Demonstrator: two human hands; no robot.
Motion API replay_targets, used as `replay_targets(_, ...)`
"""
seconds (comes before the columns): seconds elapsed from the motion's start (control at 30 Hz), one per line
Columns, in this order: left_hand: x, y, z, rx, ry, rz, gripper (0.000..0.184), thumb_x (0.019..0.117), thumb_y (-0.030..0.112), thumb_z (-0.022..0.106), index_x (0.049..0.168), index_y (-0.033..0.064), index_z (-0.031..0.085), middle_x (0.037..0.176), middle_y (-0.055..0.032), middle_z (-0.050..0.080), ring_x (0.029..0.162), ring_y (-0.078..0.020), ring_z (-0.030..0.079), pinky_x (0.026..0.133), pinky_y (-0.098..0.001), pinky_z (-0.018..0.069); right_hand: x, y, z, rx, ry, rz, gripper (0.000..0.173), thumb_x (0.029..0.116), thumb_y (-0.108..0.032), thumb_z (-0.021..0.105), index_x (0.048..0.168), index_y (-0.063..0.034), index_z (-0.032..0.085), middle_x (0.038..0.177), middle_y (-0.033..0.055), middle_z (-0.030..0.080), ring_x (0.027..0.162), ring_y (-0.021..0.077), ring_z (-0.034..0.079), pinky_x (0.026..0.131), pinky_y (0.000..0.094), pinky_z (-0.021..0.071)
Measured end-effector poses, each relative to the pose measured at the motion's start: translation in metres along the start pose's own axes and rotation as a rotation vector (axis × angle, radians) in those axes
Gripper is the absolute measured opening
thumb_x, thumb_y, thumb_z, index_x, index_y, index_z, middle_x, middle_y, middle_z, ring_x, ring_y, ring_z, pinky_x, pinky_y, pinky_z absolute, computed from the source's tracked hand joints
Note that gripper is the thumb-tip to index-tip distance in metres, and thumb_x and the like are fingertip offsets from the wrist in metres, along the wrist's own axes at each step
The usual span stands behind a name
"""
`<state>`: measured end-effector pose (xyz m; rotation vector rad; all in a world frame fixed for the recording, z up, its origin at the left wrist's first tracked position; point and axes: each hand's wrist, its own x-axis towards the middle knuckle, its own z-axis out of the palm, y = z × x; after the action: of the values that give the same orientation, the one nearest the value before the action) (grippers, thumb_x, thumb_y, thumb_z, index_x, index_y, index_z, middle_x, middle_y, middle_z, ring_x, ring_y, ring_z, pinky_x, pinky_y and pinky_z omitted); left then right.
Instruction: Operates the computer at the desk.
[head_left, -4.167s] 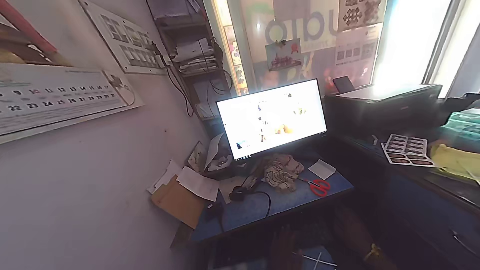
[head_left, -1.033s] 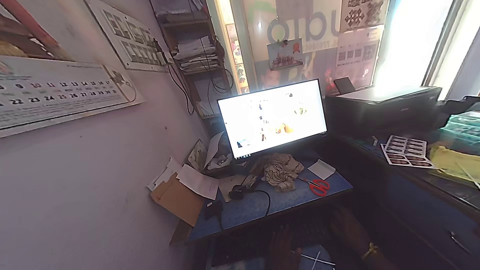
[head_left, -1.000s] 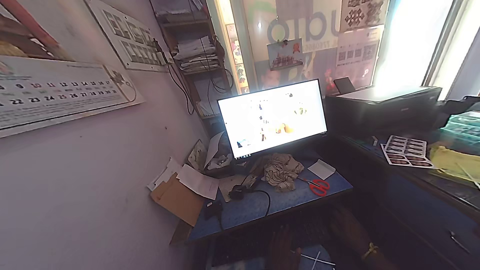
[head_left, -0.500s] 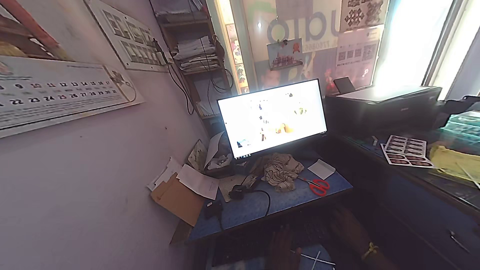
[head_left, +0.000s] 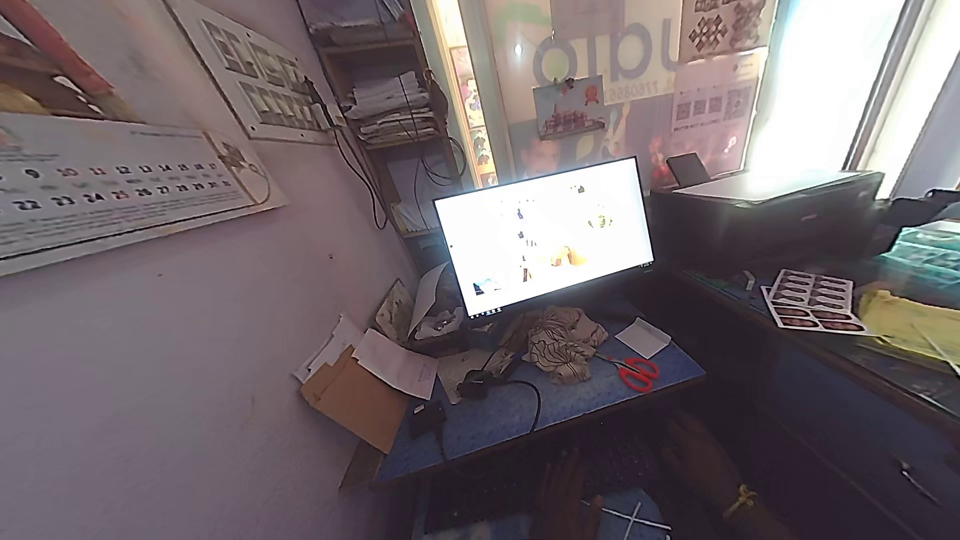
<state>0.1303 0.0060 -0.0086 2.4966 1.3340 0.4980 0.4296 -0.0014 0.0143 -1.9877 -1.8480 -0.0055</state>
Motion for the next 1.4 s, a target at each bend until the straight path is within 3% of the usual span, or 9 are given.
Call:
replay_targets(0.77,-0.0012,0.001,0.0018,-0.008,0.031,0.008,0.059,0.1073,0.051,0.038,0.149,0.0118,0.054,0.164,-0.0046,0.04,0.154,-0.0253,0.032,0.127,-0.0522,0.0184,-0.0012,-0.0003,-0.0015,0.015,-0.028,0.033,0.043,0.094,-0.031,0.06,0.13,-0.0091,0.069,0.145,0.0194,0.057,0.136,0.0374,0.053,0.111,0.0505,0.0463)
replay_targets(0.93,-0.0016,0.0029,0.0012,-0.005,0.056,0.021,0.06,0.1067,0.053,0.039,0.152,0.0159,0.051,0.165,-0.0018,0.039,0.156,-0.0235,0.028,0.128,-0.0548,0.0131,-0.0016,-0.0035,-0.0039,0.003,-0.046,0.064,0.051,0.0935,-0.032,0.063,0.137,-0.006,0.062,0.145,0.0224,0.056,0.137,0.039,0.052,0.111,0.0513,0.0458)
replay_targets(1.1,0.0007,0.0049,0.0024,0.025,0.075,0.014,0.055,0.1061,0.052,0.041,0.153,0.0236,0.051,0.164,-0.0022,0.04,0.156,-0.0267,0.029,0.126,-0.0576,0.0156,-0.0011,-0.0028,-0.0031,0.024,-0.004,0.053,0.054,0.0923,-0.03,0.065,0.141,-0.0079,0.06,0.146,0.0244,0.055,0.136,0.0401,0.053,0.111,0.0522,0.0461)
replay_targets(1.4,0.0018,0.0065,-0.002,0.029,0.048,0.003,0.056,0.1061,0.05,0.041,0.151,0.0189,0.053,0.165,-0.0061,0.038,0.155,-0.0281,0.031,0.126,-0.0577,0.0185,0.0,-0.005,-0.0084,0.035,-0.041,0.077,0.053,0.096,-0.029,0.062,0.145,-0.0093,0.058,0.147,0.0224,0.055,0.139,0.0396,0.051,0.114,0.053,0.0427)
